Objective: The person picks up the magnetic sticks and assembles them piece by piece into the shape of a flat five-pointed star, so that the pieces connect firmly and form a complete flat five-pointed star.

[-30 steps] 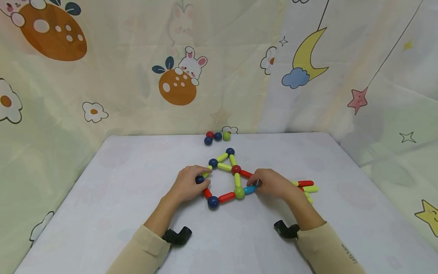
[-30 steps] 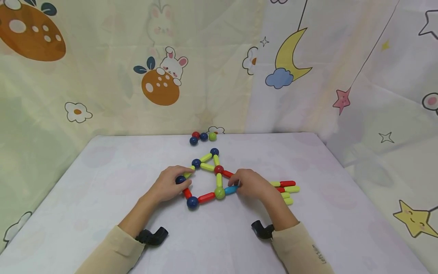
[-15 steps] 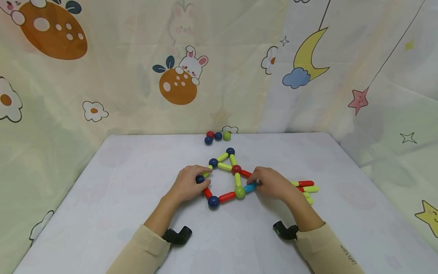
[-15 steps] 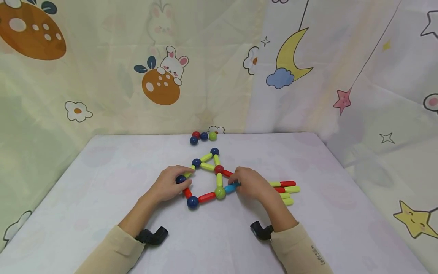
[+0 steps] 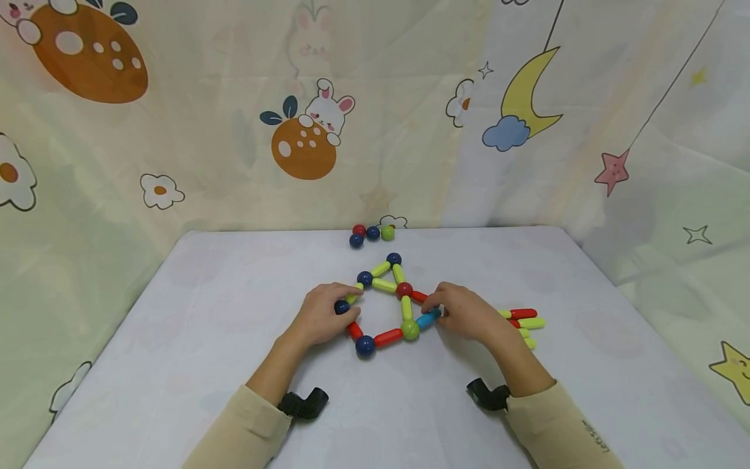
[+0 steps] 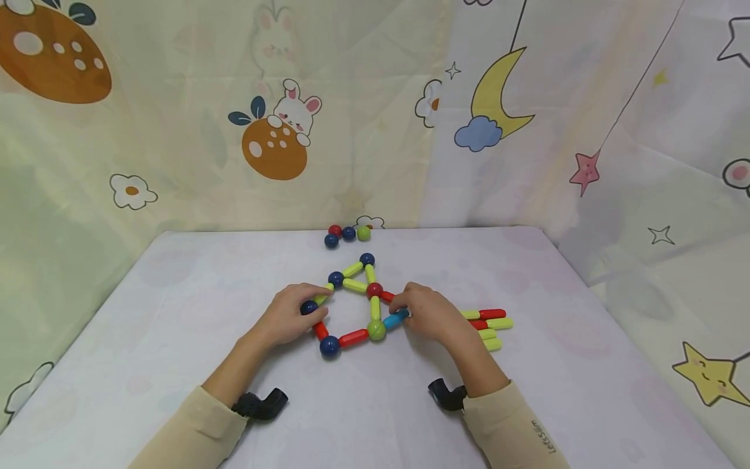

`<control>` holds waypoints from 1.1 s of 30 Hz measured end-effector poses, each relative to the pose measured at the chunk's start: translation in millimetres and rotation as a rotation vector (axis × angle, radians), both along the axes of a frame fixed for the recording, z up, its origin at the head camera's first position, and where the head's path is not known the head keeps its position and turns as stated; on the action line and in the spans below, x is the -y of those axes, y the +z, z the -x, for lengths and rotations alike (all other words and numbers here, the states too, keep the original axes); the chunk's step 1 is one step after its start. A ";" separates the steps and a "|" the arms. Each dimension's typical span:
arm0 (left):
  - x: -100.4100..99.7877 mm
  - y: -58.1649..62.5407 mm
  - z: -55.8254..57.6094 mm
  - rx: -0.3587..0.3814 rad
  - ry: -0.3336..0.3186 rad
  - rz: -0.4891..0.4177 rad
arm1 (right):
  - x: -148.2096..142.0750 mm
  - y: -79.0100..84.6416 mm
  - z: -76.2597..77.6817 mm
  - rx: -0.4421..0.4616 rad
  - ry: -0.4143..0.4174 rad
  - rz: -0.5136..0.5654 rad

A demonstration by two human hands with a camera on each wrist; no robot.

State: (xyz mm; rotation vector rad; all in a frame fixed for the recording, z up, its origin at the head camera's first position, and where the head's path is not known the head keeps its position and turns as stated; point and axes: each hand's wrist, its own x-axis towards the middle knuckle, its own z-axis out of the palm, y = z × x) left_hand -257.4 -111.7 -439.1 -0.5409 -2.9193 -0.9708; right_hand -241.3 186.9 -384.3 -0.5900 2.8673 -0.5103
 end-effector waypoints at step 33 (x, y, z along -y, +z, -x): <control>1.3 -4.8 0.6 -0.007 0.006 -0.042 | -3.5 33.4 61.4 -0.127 -0.082 0.255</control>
